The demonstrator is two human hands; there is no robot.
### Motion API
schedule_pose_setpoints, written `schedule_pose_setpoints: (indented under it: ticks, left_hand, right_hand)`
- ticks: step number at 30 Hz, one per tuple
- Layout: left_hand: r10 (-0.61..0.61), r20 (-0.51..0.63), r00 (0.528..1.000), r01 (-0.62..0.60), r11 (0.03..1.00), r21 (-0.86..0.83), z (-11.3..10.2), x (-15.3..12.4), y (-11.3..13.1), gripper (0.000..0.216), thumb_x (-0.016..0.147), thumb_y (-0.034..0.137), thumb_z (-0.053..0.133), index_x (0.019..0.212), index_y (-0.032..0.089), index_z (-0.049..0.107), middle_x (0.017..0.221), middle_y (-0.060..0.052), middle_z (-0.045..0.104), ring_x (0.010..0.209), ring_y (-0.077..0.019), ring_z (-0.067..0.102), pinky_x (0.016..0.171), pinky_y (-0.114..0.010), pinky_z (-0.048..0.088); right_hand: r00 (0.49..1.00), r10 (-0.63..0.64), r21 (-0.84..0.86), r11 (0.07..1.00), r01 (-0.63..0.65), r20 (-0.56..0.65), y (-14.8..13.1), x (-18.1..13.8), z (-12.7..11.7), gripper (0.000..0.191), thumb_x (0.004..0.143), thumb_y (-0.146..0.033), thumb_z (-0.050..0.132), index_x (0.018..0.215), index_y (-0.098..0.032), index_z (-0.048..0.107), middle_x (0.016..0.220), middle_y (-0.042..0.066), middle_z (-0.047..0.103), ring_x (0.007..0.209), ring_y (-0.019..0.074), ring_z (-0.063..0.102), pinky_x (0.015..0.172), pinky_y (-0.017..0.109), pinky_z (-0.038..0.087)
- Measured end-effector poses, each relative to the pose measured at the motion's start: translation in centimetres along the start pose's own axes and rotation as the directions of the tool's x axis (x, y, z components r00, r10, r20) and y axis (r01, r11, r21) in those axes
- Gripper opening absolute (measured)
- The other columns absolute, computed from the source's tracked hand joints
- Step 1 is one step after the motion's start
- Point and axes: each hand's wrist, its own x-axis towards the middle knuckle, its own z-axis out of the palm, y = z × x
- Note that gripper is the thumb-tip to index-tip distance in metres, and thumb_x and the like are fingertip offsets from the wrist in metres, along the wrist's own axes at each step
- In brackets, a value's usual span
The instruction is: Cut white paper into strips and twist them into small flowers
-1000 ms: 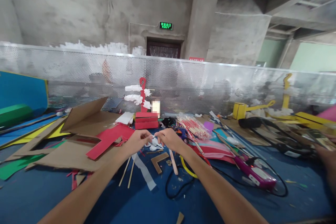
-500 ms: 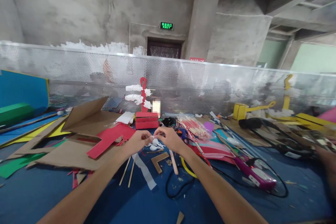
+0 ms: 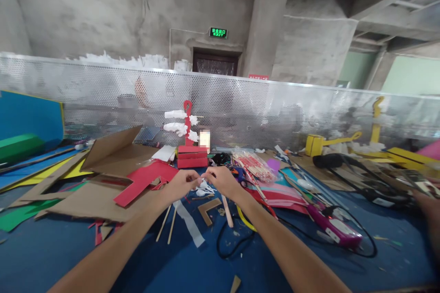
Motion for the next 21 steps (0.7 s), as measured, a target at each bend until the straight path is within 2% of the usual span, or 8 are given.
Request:
schedule_pose_setpoints:
  ticks: [4, 10, 14, 21]
  left_hand:
    - [-0.011, 0.007, 1.0, 0.011, 0.999, -0.049, -0.1, 0.1, -0.1, 0.032, 0.08, 0.044, 0.056, 0.077, 0.013, 0.063, 0.065, -0.001, 0.06, 0.06, -0.0119, 0.053, 0.057, -0.022, 0.04]
    - [-0.067, -0.011, 0.998, 0.066, 0.996, -0.067, -0.3, 0.3, -0.9, 0.034, 0.077, 0.046, 0.058, 0.078, 0.013, 0.064, 0.065, -0.001, 0.06, 0.058, -0.0123, 0.053, 0.055, -0.022, 0.039]
    - [-0.07, 0.004, 0.998, 0.07, 0.997, -0.043, -0.2, 0.2, -1.1, 0.035, 0.079, 0.047, 0.057, 0.079, 0.013, 0.064, 0.067, -0.002, 0.062, 0.059, -0.0127, 0.054, 0.057, -0.022, 0.041]
    - [-0.039, 0.0, 0.999, 0.039, 0.999, 0.034, -0.2, 0.3, -1.1, 0.035, 0.08, 0.046, 0.055, 0.08, 0.013, 0.064, 0.067, -0.002, 0.062, 0.06, -0.0126, 0.055, 0.056, -0.022, 0.041]
  right_hand:
    - [1.0, 0.004, 0.015, 1.0, -0.004, 0.017, 0.0, -0.1, -0.1, 0.044, 0.092, -0.04, 0.045, 0.06, -0.016, 0.064, 0.054, 0.001, 0.061, 0.054, 0.0115, 0.054, 0.058, 0.022, 0.032]
    - [0.998, -0.067, 0.201, 0.977, 0.066, 0.0, -0.5, -0.1, -0.3, 0.019, 0.083, -0.033, 0.059, 0.091, -0.019, 0.069, 0.086, 0.003, 0.07, 0.073, 0.0138, 0.062, 0.066, 0.021, 0.041]
    - [0.996, -0.086, 0.197, 0.977, 0.085, -0.004, -0.7, -0.1, -0.3, 0.011, 0.083, -0.026, 0.06, 0.084, -0.018, 0.068, 0.082, 0.003, 0.069, 0.072, 0.0134, 0.06, 0.064, 0.021, 0.04]
    - [0.993, -0.118, 0.131, 0.984, 0.119, -0.013, -0.3, -0.1, 0.0, 0.004, 0.082, -0.018, 0.059, 0.083, -0.017, 0.063, 0.081, 0.002, 0.066, 0.074, 0.0127, 0.058, 0.067, 0.021, 0.039]
